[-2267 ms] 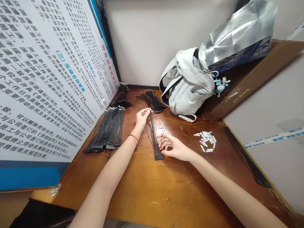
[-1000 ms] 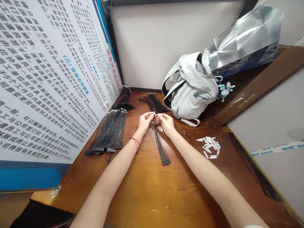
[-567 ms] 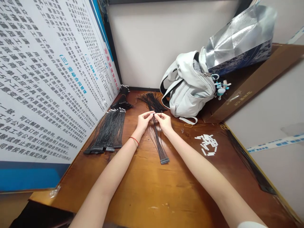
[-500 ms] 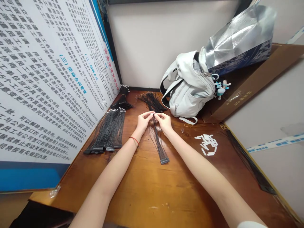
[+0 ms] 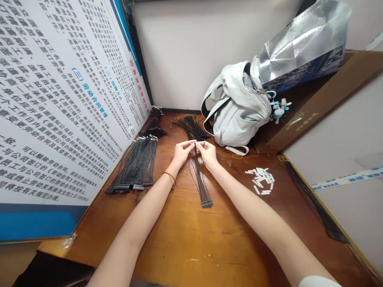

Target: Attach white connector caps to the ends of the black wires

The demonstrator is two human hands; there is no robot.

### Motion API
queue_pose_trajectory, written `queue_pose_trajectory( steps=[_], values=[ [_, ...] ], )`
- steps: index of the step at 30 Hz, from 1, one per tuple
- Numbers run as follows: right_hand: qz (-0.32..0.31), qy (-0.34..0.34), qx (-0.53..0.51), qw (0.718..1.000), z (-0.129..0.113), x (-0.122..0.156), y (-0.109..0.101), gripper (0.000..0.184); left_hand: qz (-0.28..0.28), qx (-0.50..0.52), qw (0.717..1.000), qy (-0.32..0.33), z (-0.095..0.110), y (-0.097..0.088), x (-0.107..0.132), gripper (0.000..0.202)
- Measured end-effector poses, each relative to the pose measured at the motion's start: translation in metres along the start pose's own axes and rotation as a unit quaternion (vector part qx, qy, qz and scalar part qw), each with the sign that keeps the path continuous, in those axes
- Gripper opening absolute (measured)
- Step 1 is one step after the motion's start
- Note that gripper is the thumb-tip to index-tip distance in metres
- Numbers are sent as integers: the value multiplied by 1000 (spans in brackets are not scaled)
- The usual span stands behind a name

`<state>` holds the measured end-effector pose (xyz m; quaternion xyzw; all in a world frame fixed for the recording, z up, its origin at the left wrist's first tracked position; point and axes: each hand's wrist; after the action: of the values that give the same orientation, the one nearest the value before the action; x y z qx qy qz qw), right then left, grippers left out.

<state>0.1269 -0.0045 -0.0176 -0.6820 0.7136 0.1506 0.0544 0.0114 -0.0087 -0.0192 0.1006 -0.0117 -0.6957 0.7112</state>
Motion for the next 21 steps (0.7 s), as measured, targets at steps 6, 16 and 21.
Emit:
queue_pose_trajectory(
  steps=[6, 16, 21],
  values=[
    [-2, -2, 3, 1000, 2, 0, -1, 36, -4, -12, 1000, -7, -2, -1, -1, 30],
    [-28, 15, -27, 999, 3, -1, -1, 35, 11, 16, 1000, -4, -2, -3, -1, 24],
    [-15, 44, -93, 995, 7, -4, -1, 39, 38, 53, 998, -6, -4, -6, -4, 24]
  ],
)
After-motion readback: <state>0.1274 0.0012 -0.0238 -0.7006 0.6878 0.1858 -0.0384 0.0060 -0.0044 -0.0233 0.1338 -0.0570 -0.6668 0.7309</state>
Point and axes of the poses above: each hand's wrist, its own x-axis away from the middle knuckle, its own y-axis out of the palm, z = x × y, and after that the axes turned 6 degrees about -y, right-handed
